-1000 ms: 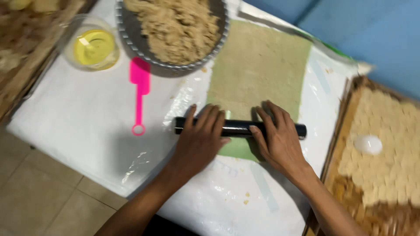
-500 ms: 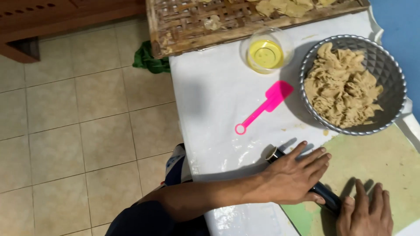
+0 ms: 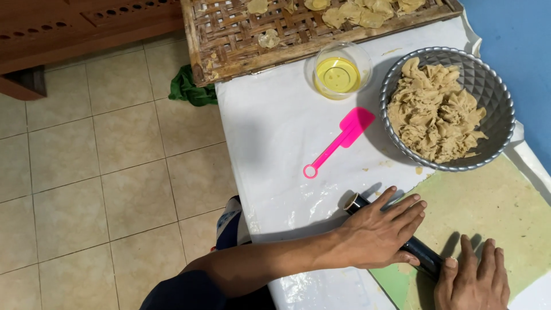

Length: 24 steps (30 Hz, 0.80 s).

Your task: Rolling out dough with a pin and using a round cutter to shape it into small circular pieces.

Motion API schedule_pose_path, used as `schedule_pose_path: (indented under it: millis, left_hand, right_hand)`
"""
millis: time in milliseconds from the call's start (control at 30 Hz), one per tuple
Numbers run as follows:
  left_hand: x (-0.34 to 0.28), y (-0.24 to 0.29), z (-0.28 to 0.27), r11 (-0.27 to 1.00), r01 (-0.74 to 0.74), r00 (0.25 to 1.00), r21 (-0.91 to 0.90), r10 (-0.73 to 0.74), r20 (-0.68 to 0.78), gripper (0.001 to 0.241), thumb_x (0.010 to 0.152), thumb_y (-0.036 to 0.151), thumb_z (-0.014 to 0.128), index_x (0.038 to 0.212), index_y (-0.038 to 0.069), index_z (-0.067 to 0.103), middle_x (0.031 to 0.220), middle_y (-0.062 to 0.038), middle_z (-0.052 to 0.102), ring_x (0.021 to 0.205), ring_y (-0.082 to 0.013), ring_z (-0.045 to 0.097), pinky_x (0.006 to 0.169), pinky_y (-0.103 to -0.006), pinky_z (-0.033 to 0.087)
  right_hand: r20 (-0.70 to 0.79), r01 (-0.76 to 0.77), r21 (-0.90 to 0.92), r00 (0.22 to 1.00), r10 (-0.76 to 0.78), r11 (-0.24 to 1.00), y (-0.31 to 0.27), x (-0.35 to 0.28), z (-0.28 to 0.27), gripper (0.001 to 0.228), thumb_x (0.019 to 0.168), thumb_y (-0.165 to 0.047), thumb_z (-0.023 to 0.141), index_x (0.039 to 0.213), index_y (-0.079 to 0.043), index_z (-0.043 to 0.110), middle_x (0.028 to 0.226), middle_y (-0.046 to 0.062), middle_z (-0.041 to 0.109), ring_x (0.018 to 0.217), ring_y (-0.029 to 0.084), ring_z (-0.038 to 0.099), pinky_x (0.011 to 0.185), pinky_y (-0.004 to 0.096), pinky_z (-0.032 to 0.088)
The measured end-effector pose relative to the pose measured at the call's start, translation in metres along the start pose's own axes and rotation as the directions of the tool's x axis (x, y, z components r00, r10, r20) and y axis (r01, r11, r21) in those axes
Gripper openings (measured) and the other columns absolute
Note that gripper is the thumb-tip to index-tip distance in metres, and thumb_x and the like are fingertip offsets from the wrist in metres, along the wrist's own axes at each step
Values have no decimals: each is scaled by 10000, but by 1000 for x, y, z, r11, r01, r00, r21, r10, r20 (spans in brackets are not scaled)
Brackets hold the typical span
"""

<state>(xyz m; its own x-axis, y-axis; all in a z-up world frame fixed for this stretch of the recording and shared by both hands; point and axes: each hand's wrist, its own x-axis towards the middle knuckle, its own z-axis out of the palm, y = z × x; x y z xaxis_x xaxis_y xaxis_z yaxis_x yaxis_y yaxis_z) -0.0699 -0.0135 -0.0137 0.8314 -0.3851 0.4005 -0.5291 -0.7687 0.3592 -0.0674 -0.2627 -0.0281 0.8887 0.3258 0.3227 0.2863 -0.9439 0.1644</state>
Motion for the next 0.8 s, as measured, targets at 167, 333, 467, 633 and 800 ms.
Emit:
schedule_pose_path:
  millis: [167, 333, 467, 633, 800]
  left_hand:
    - [0, 1, -3, 1000, -9, 1000, -3, 9, 24, 838, 948, 579, 313, 1421, -74, 539, 1599, -240, 461, 1568, -353, 352, 1331, -589, 176]
    - [1, -1, -3, 1000, -23, 999, -7, 24, 33, 840, 952, 580, 301, 1423, -75, 536, 1595, -244, 463, 1565, -359, 350, 1329, -588, 166]
    - [5, -5, -6, 997, -58, 992, 42, 53, 116, 852, 952, 609, 309, 1438, -61, 510, 1599, -231, 443, 1571, -344, 303, 1321, -582, 126]
    - [18, -14, -2, 992, -123, 984, -6, 123, 131, 854, 956, 606, 427, 1434, -100, 485, 1589, -250, 432, 1563, -344, 265, 1290, -585, 118]
    - [66, -28, -12, 976, -145, 949, 165, 90, 303, 860, 1025, 683, 229, 1519, 24, 477, 1615, -183, 418, 1559, -314, 257, 1253, -584, 151]
  right_hand:
    - [15, -11, 23, 1000, 10, 1000, -2, -3, -4, 512, 1112, -301, 482, 1516, -47, 667, 1581, 323, 599, 1525, 471, 512, 1178, 564, 440]
    - [16, -24, -49, 1000, 25, 999, -9, -4, -10, 501, 1121, -327, 484, 1500, -71, 687, 1568, 289, 628, 1523, 430, 543, 1196, 515, 446]
    - [53, -37, 112, 998, 32, 993, -17, 4, -29, 524, 1104, -289, 439, 1501, 11, 604, 1565, 343, 540, 1481, 496, 477, 1161, 564, 394]
    - [255, -252, 394, 954, 158, 884, -19, 23, -56, 539, 1097, -240, 319, 1506, 90, 442, 1581, 401, 344, 1481, 562, 286, 1151, 609, 274]
    - [198, -292, 380, 953, 231, 878, -17, 58, -56, 543, 1145, -261, 386, 1528, 121, 429, 1521, 446, 363, 1454, 566, 276, 1186, 608, 230]
